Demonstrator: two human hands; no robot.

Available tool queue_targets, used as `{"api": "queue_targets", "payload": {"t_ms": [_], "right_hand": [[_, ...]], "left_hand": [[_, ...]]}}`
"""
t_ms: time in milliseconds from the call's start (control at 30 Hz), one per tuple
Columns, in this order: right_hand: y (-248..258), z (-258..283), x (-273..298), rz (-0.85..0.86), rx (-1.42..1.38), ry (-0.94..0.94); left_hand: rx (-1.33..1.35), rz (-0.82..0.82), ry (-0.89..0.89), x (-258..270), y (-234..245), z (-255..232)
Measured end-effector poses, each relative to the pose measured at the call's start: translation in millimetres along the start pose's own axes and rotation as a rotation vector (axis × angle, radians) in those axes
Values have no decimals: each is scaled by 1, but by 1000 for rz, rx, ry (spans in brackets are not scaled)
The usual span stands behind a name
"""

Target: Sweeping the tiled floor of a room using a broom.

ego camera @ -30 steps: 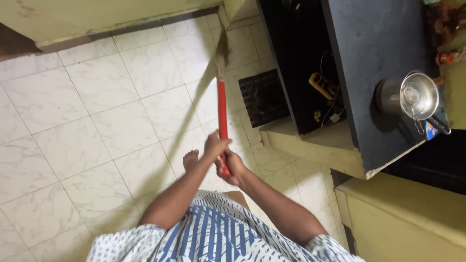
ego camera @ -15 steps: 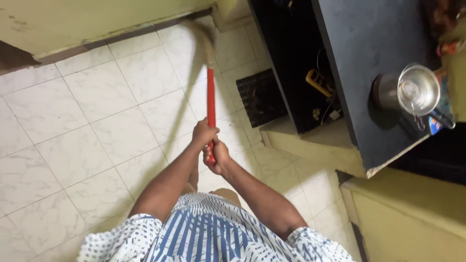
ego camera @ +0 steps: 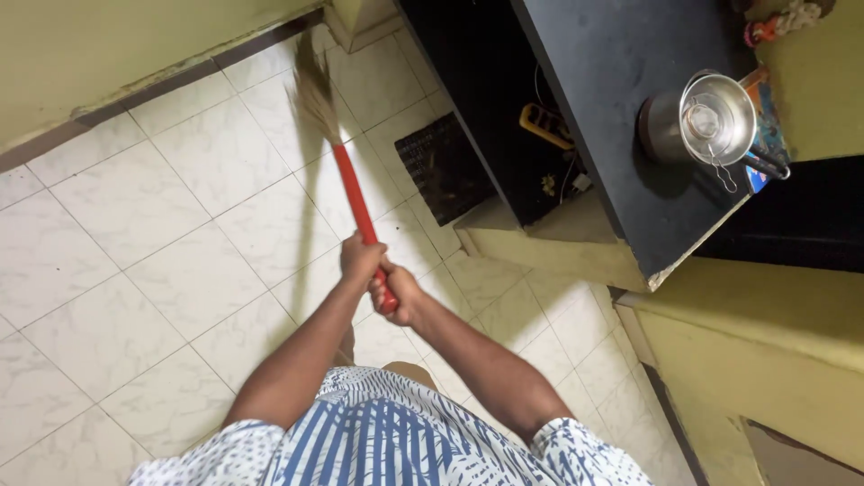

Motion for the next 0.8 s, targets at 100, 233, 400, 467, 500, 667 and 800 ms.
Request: {"api": "queue_targets", "payload": {"t_ms": [100,233,400,467,500,667,800], "right_hand": [[41,14,14,-55,37,42],[51,36,62,-180,185,147],[75,-6,136,-228,414,160],[67,-28,149,-228,556,116],[65,-39,157,-234,688,81],[46,-88,57,253,1079,60],[-29,-101,-39,226,1043,-391]], "left_hand": [[31,178,97,-17,-54,29],[164,289,-5,0,-99,10],[417,516,191,87,-69,-4],[459,503,233,117,-38,19],[495,505,275,135,-24,31],[949,-80,324,175,34,64],[1091,-460,486,131,96,111]]}}
Point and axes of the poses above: each hand's wrist, its own x-axis away from the middle knuckle, its own y-axis out of the back of the hand, z = x × y, the point moved 2 cm from there along -x, towards the middle knuckle
